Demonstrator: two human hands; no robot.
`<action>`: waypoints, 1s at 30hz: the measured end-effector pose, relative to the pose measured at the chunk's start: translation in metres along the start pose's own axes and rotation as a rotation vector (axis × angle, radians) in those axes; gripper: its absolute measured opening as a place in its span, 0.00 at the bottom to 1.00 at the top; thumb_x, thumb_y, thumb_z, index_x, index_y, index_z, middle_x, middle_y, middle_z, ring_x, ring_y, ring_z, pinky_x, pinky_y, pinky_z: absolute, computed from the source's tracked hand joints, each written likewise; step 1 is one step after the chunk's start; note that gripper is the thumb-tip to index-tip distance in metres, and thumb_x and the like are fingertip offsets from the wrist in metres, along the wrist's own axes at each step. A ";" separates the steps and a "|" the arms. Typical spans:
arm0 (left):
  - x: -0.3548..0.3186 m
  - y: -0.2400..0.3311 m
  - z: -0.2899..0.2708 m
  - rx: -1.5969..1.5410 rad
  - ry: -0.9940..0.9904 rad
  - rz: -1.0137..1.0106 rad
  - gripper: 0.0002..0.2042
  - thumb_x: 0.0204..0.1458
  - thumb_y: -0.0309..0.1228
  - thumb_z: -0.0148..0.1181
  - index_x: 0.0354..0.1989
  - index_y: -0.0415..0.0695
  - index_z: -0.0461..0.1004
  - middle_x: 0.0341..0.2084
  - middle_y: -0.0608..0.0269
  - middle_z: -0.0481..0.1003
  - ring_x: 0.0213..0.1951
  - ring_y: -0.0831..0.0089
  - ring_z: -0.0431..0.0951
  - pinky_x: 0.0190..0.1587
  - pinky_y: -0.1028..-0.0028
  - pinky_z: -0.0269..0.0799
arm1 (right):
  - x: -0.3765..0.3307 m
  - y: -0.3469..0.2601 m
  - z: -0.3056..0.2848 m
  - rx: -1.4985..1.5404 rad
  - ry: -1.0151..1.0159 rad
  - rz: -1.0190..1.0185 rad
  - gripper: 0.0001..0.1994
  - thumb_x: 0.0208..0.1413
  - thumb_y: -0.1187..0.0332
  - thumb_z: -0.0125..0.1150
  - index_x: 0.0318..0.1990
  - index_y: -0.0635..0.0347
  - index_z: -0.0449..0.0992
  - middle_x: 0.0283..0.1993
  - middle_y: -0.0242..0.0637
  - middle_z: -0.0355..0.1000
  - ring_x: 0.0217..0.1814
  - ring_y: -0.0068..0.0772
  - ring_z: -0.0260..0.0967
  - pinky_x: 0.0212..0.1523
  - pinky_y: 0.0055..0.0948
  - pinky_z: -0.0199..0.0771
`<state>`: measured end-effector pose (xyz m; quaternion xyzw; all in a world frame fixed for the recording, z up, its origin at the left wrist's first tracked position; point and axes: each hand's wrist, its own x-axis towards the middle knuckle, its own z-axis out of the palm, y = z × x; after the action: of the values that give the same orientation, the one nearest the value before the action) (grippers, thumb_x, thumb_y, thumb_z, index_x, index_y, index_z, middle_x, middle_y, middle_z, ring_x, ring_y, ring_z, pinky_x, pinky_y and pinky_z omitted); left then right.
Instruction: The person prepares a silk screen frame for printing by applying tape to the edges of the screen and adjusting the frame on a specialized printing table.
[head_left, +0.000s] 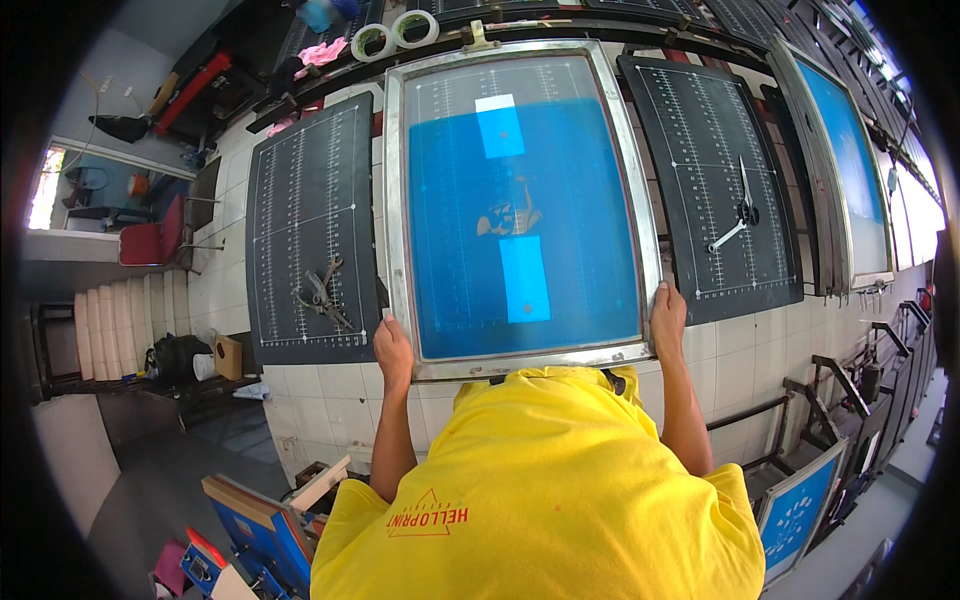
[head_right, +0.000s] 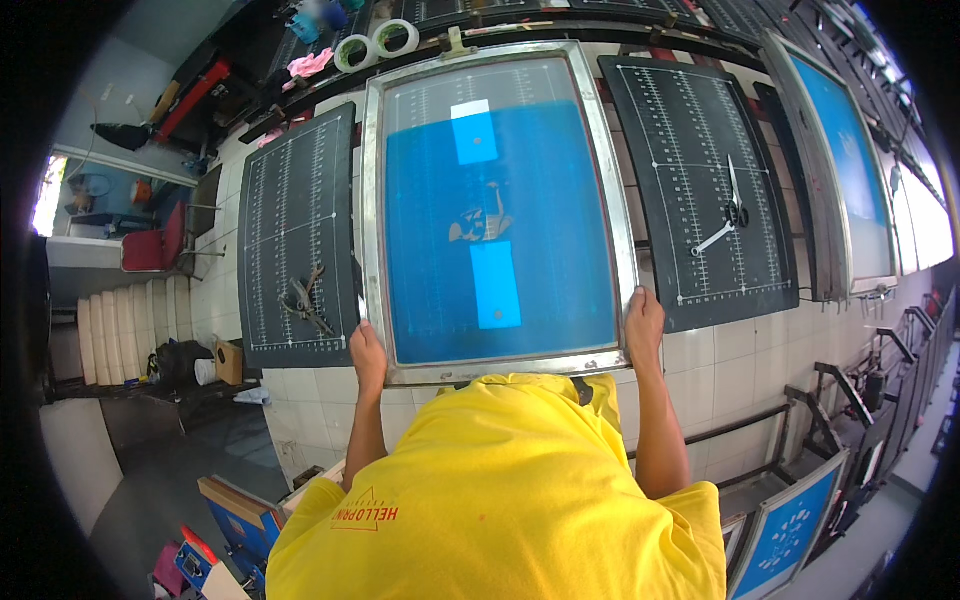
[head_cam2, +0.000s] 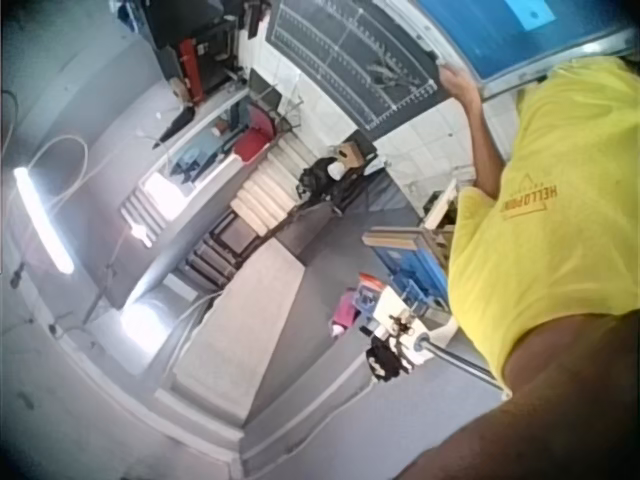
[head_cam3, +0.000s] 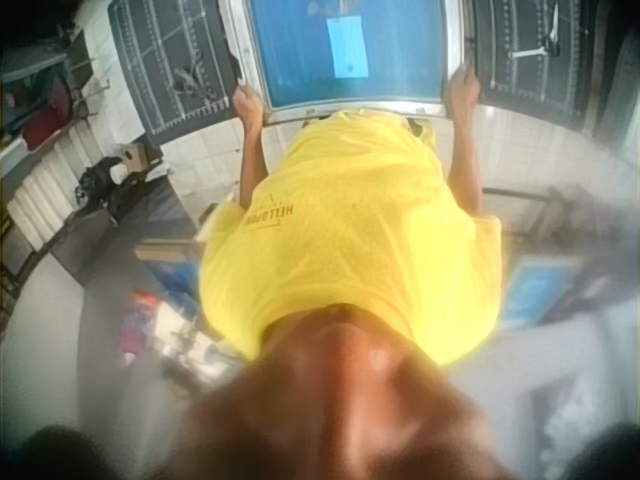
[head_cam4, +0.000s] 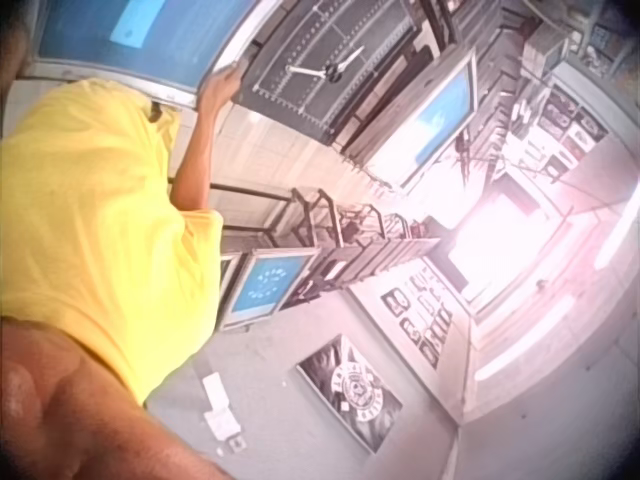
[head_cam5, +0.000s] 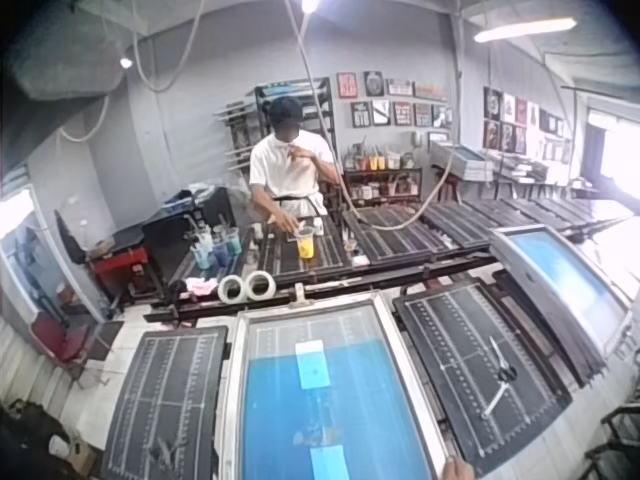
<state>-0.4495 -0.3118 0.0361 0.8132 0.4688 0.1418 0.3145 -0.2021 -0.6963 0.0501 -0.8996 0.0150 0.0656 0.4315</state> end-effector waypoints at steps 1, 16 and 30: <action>0.001 -0.001 0.000 0.004 -0.005 -0.003 0.25 0.68 0.40 0.36 0.34 0.28 0.72 0.30 0.30 0.73 0.37 0.32 0.71 0.42 0.49 0.64 | -0.001 -0.002 0.000 0.006 0.002 -0.003 0.19 0.67 0.63 0.42 0.40 0.74 0.72 0.31 0.58 0.70 0.32 0.53 0.67 0.39 0.42 0.66; 0.002 -0.003 0.001 -0.054 -0.005 0.015 0.24 0.67 0.38 0.38 0.32 0.28 0.72 0.27 0.32 0.72 0.35 0.34 0.71 0.40 0.50 0.64 | 0.003 0.011 0.004 0.014 0.003 0.013 0.19 0.67 0.62 0.44 0.38 0.73 0.73 0.26 0.49 0.67 0.28 0.39 0.61 0.34 0.39 0.64; 0.008 -0.008 0.001 -0.094 -0.027 -0.015 0.26 0.67 0.42 0.38 0.32 0.27 0.73 0.25 0.33 0.73 0.32 0.37 0.72 0.39 0.52 0.64 | -0.001 -0.004 -0.001 0.082 0.003 0.055 0.20 0.66 0.61 0.44 0.40 0.73 0.73 0.29 0.50 0.70 0.31 0.39 0.62 0.39 0.37 0.65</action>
<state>-0.4505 -0.3027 0.0293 0.7958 0.4632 0.1505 0.3599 -0.2027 -0.6948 0.0538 -0.8805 0.0432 0.0757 0.4660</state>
